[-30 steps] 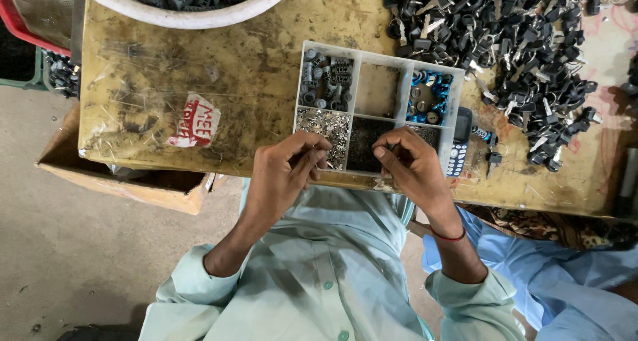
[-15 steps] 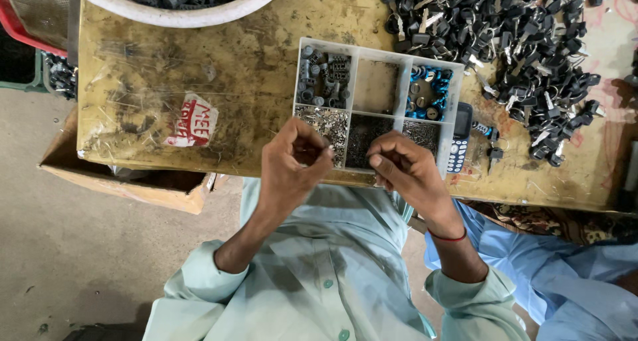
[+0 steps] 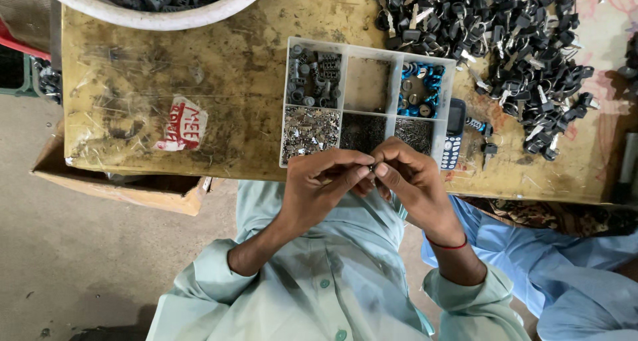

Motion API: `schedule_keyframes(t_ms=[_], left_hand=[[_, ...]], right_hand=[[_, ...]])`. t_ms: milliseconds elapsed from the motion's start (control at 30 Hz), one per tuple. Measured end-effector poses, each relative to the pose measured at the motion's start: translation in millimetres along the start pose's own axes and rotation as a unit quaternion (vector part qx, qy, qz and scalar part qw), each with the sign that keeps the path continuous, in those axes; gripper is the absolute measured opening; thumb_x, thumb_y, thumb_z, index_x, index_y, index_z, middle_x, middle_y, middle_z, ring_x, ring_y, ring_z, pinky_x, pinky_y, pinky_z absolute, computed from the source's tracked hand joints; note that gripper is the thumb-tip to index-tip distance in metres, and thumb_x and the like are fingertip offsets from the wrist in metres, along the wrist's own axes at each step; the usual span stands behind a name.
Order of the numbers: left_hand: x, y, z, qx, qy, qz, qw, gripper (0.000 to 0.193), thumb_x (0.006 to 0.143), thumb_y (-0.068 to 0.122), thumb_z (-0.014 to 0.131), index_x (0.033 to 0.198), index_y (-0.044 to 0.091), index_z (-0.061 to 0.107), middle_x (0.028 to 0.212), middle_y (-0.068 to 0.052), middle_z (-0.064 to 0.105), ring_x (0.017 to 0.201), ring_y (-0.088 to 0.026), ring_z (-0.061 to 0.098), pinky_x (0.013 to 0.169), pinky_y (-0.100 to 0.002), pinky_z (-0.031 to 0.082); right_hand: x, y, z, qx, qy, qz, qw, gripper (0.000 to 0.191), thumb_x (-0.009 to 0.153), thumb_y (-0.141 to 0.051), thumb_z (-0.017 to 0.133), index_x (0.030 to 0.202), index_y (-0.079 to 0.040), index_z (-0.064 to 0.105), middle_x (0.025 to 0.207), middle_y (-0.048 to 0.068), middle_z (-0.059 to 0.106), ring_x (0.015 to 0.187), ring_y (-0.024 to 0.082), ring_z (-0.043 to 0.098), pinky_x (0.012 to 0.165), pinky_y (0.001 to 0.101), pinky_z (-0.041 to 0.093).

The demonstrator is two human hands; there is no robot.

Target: The person assembles small lock components by hand at a workbench. They pick a lock body, insert a pin, and add a blue ring, repeating the process for multiple units. A second person is visible to the right also handling similar parts.

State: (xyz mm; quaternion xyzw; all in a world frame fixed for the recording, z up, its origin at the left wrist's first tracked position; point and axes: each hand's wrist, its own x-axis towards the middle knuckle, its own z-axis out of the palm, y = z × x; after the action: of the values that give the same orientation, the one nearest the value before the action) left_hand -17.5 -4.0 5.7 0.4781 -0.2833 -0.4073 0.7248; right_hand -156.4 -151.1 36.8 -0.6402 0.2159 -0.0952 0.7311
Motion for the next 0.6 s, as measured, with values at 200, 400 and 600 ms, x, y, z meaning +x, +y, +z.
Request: schedule_keyframes(t_ms=[200, 400, 600], left_hand=[[0.0, 16.0, 0.7, 0.065, -0.013, 0.029, 0.997, 0.018, 0.101, -0.003, 0.069, 0.118, 0.002, 0.072, 0.097, -0.009, 0.077, 0.082, -0.013, 0.077, 0.070, -0.026, 0.065], [1.3, 35.1, 2.2, 0.223, -0.009, 0.072, 0.972, 0.017, 0.097, 0.002, 0.073, 0.114, 0.003, 0.072, 0.094, -0.007, 0.076, 0.076, -0.011, 0.073, 0.066, -0.024, 0.059], [5.2, 37.0, -3.6, 0.154, -0.058, -0.067, 0.984, 0.008, 0.092, 0.002, 0.073, 0.100, 0.001, 0.070, 0.083, -0.001, 0.071, 0.069, -0.004, 0.067, 0.059, -0.022, 0.055]], right_hand=[[-2.7, -9.4, 0.5, -0.077, -0.004, -0.032, 0.997, 0.007, 0.103, -0.002, 0.060, 0.107, 0.003, 0.062, 0.108, 0.006, 0.056, 0.079, 0.008, 0.062, 0.063, 0.0222, 0.051], [-7.3, -18.6, 10.4, -0.344, 0.056, -0.199, 0.916, 0.010, 0.102, -0.007, 0.067, 0.109, 0.000, 0.062, 0.108, 0.004, 0.062, 0.085, 0.012, 0.064, 0.070, 0.0250, 0.054], [0.1, -19.7, 4.5, 0.119, -0.021, 0.087, 0.989, 0.024, 0.098, -0.009, 0.069, 0.118, -0.009, 0.057, 0.099, 0.008, 0.066, 0.069, 0.010, 0.062, 0.053, 0.0267, 0.050]])
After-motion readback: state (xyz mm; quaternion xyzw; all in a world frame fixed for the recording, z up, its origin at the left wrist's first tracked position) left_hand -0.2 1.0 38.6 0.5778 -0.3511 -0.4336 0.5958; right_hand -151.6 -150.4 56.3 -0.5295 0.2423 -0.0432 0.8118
